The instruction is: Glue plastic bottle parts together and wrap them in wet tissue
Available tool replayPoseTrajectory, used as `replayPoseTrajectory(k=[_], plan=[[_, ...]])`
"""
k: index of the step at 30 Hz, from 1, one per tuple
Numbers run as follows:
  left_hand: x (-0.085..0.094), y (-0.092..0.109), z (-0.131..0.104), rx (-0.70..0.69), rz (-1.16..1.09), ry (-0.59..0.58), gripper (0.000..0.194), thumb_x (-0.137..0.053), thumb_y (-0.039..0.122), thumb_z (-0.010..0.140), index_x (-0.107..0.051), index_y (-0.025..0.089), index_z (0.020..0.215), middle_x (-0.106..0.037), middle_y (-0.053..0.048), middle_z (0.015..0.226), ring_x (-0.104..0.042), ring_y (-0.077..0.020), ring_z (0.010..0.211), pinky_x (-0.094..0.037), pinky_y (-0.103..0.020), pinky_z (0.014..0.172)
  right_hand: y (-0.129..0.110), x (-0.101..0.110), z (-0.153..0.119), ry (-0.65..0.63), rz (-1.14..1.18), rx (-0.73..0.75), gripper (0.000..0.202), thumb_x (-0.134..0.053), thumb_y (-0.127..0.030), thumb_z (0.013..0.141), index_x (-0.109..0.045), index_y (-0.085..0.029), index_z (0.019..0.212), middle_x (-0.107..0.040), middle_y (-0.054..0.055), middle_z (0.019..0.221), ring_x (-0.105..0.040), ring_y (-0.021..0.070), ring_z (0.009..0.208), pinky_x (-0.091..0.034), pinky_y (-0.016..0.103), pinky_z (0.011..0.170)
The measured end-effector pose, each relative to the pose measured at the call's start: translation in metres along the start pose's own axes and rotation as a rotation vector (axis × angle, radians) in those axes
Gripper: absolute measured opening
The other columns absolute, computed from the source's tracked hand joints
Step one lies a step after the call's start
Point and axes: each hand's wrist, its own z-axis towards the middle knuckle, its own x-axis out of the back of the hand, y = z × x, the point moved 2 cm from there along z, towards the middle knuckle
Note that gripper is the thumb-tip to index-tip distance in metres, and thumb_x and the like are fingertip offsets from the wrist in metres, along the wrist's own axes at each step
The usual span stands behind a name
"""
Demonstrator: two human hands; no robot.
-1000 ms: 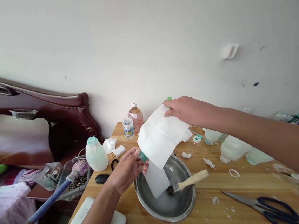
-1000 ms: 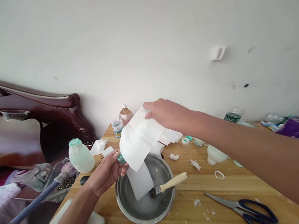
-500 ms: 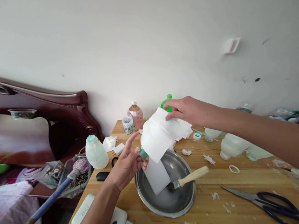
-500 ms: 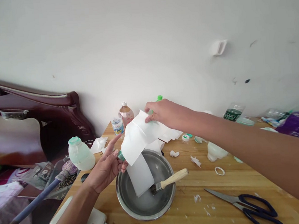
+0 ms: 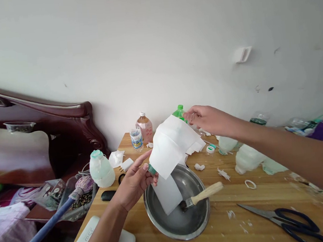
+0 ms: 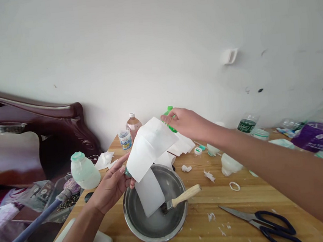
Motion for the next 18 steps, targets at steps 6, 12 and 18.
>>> replayPoseTrajectory(k=[6, 12, 18], plan=[[-0.002, -0.001, 0.002, -0.018, 0.02, 0.029, 0.057, -0.078, 0.034, 0.084, -0.06, 0.021, 0.137, -0.072, -0.005, 0.077, -0.065, -0.0149, 0.065, -0.052, -0.027, 0.064, -0.034, -0.027, -0.074, 0.358, -0.365, 0.865, 0.036, -0.056, -0.031, 0.099, -0.057, -0.021, 0.134, -0.063, 0.014, 0.136, -0.054, 0.0307, 0.13, -0.043, 0.051, 0.108], [-0.008, -0.003, 0.001, 0.029, 0.045, 0.045, 0.067, -0.078, 0.035, 0.084, -0.052, 0.02, 0.144, -0.069, -0.003, 0.072, -0.065, -0.0151, 0.065, -0.052, -0.027, 0.066, -0.042, -0.065, -0.089, 0.35, -0.639, 1.237, 0.026, -0.048, -0.011, 0.099, -0.07, -0.018, 0.11, -0.074, 0.009, 0.119, -0.067, 0.0255, 0.114, -0.054, 0.042, 0.096], [-0.007, -0.002, -0.004, 0.072, -0.01, 0.056, 0.059, -0.068, 0.032, 0.092, -0.048, 0.021, 0.147, -0.069, -0.003, 0.076, -0.063, -0.0127, 0.067, -0.051, -0.024, 0.066, -0.032, -0.079, -0.083, 0.291, -0.537, 1.277, 0.023, -0.051, -0.011, 0.097, -0.072, -0.014, 0.106, -0.071, 0.013, 0.128, -0.066, 0.0286, 0.119, -0.056, 0.043, 0.099]])
